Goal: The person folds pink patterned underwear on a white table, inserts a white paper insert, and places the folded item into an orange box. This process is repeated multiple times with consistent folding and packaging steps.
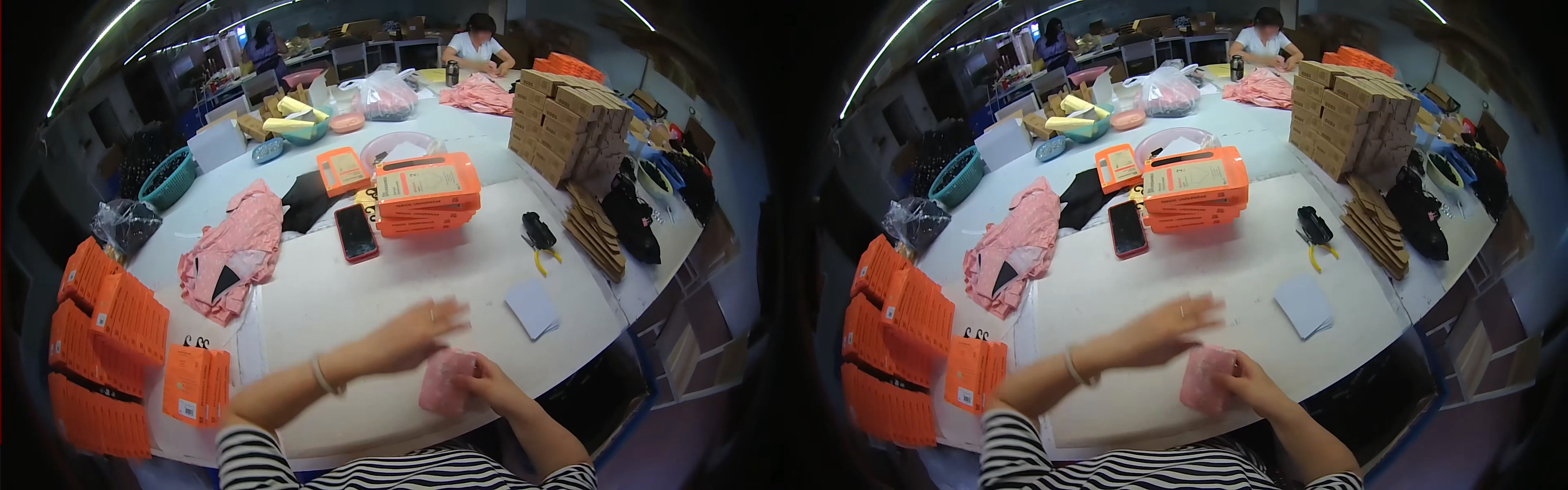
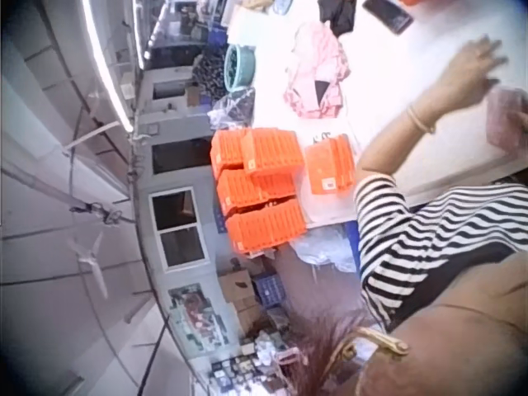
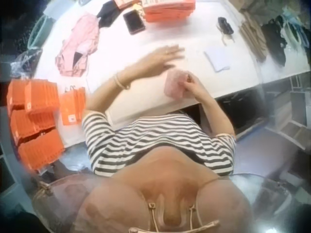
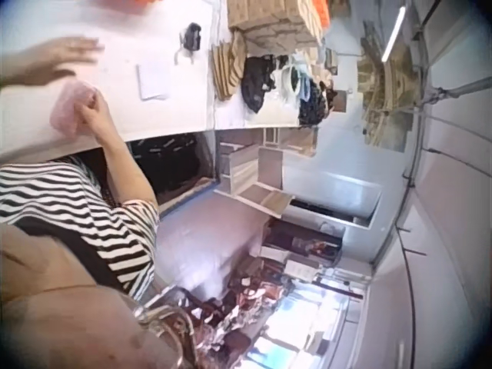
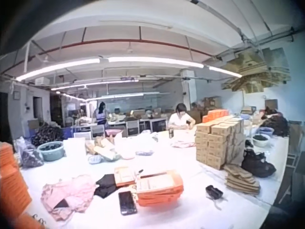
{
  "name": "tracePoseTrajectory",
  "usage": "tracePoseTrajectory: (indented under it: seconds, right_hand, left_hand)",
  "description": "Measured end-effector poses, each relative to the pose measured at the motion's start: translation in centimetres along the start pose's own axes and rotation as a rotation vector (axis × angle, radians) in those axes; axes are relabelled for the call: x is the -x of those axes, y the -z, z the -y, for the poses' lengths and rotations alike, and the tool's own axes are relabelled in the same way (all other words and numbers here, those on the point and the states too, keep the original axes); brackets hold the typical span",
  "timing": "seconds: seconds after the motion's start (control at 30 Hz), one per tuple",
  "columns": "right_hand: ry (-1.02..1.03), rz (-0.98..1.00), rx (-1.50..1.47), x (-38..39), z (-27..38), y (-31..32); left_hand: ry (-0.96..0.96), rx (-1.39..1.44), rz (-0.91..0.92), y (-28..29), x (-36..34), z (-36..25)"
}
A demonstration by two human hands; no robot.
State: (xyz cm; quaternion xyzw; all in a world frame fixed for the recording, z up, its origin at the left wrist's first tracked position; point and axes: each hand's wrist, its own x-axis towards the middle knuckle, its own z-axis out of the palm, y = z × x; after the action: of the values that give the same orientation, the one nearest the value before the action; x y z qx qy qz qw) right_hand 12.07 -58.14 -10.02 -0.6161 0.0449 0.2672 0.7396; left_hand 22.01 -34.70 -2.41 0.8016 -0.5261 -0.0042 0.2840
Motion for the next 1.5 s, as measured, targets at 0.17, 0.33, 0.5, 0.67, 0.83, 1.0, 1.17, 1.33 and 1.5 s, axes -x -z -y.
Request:
tracePoseTrajectory:
  seconds: [0.17,0.33,0.5,0.67,0.83,1.0,1.17,1.33,1.5]
  right_hand:
    - [-0.088,-0.015,-0.019,-1.6,0.4,0.4]
    - [-0.046,0.098,-0.079,-1.9,-0.8,1.3]
    - [-0.138,0.056,0.014,0.8,3.4,-0.9]
    - [-0.123,0.06,0.004,0.0,1.6,-0.1]
    - [-0.074,-0.106,-0.013,0.5,2.5,0.3]
    - [0.359,-0.293,-0.03,0.2,6.9,0.1]
    - [0.501,-0.049,-0.187,-0.7,12.1,-4.2]
    - [0.248,0.267,0.142,-0.6,12.9,-8.1]
    - [-0.08,0.375,0.331,-2.2,11.6,-8.4]
  left_hand:
    - [0.186,-0.402,-0.005,10.2,-8.6,8.3]
    - [0.441,-0.519,0.084,12.8,-14.8,17.7]
    - [0.546,-0.42,0.133,11.9,-16.7,20.2]
    - [0.514,-0.445,-0.033,12.5,-13.3,16.2]
    - [0.261,-0.214,-0.343,9.7,-3.0,8.5]
    - [0.281,-0.119,-0.507,5.3,8.7,1.7]
    - [0.502,-0.133,-0.459,2.4,12.8,-1.9]
    - [0.508,-0.251,-0.367,2.3,14.3,-4.7]
    - [0.484,-0.194,-0.229,1.5,14.8,-6.8]
